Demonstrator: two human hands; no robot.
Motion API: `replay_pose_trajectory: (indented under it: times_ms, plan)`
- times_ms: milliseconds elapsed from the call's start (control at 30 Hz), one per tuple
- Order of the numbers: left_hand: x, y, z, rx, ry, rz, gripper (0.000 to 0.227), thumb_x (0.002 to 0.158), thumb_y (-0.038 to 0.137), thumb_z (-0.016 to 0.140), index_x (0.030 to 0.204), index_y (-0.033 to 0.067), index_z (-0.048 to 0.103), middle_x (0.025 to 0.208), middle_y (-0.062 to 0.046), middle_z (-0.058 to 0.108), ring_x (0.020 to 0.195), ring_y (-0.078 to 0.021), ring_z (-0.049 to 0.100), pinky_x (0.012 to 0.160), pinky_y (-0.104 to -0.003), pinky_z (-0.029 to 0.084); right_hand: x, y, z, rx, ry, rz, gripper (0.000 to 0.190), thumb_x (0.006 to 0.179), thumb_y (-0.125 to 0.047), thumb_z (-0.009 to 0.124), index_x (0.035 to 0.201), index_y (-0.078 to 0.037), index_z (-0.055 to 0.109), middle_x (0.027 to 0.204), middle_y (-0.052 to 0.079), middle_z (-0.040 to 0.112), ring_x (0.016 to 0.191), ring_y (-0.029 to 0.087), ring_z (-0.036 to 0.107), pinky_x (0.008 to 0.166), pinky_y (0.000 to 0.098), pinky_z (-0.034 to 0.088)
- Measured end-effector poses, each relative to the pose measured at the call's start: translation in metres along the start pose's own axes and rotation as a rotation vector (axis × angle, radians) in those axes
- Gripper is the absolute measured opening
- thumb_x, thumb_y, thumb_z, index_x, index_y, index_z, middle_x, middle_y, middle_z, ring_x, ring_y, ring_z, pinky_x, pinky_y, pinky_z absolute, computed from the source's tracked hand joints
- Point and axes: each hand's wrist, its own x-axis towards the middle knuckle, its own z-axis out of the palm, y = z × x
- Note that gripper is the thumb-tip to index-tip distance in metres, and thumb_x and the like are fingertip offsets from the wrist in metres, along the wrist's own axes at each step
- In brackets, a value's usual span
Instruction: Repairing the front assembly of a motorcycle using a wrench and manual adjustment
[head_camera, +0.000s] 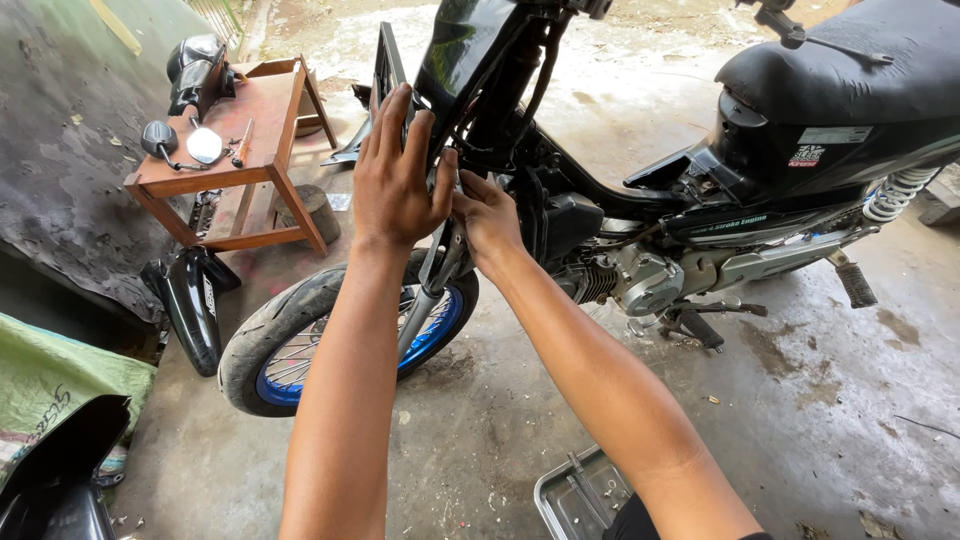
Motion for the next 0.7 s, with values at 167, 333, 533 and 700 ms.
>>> replay_pose_trajectory:
  times_ms: [167,333,533,700]
  plan:
    - [-0.001,-0.001,0.000,0.000,0.000,0.005,0.036,0.100,0.023,0.065,0.128,0.0008,0.057,0.148,-0.026,0.047,0.138,-0.0459,0.053,0.110,-0.054,0.050,-0.002,-0.001,0.005,-0.029,0.133,0.023,0.056,0.093,-0.005,0.064,0.144,0.014,0.050,0.128,0.025,0.066,0.107,0.027,0.070,0.096,0.0310,0.059]
    - [0.000,-0.002,0.001,0.023,-0.007,0.006,0.037,0.099,0.022,0.066,0.128,0.0006,0.057,0.149,-0.026,0.046,0.138,-0.0461,0.052,0.110,-0.054,0.049,0.005,0.001,0.004,-0.061,0.148,0.023,0.044,0.095,-0.006,0.065,0.135,0.010,0.058,0.085,0.013,0.068,0.059,0.013,0.060,0.053,0.0258,0.050]
    - [-0.005,-0.005,0.007,0.053,0.003,0.001,0.033,0.101,0.020,0.063,0.129,0.0031,0.056,0.147,-0.025,0.049,0.136,-0.0457,0.056,0.109,-0.055,0.052,0.008,-0.005,0.001,0.000,0.095,0.168,0.037,0.107,-0.012,0.045,0.140,-0.005,0.061,0.073,0.003,0.055,0.046,0.007,0.039,0.040,0.0248,0.028]
    - [-0.001,-0.004,0.005,0.073,-0.006,0.011,0.033,0.102,0.019,0.065,0.129,0.0032,0.055,0.146,-0.026,0.049,0.135,-0.0446,0.057,0.107,-0.055,0.055,0.013,-0.004,-0.006,0.057,0.019,0.176,0.043,0.105,-0.012,0.046,0.148,-0.008,0.054,0.070,0.000,0.051,0.051,0.007,0.040,0.043,0.0241,0.028]
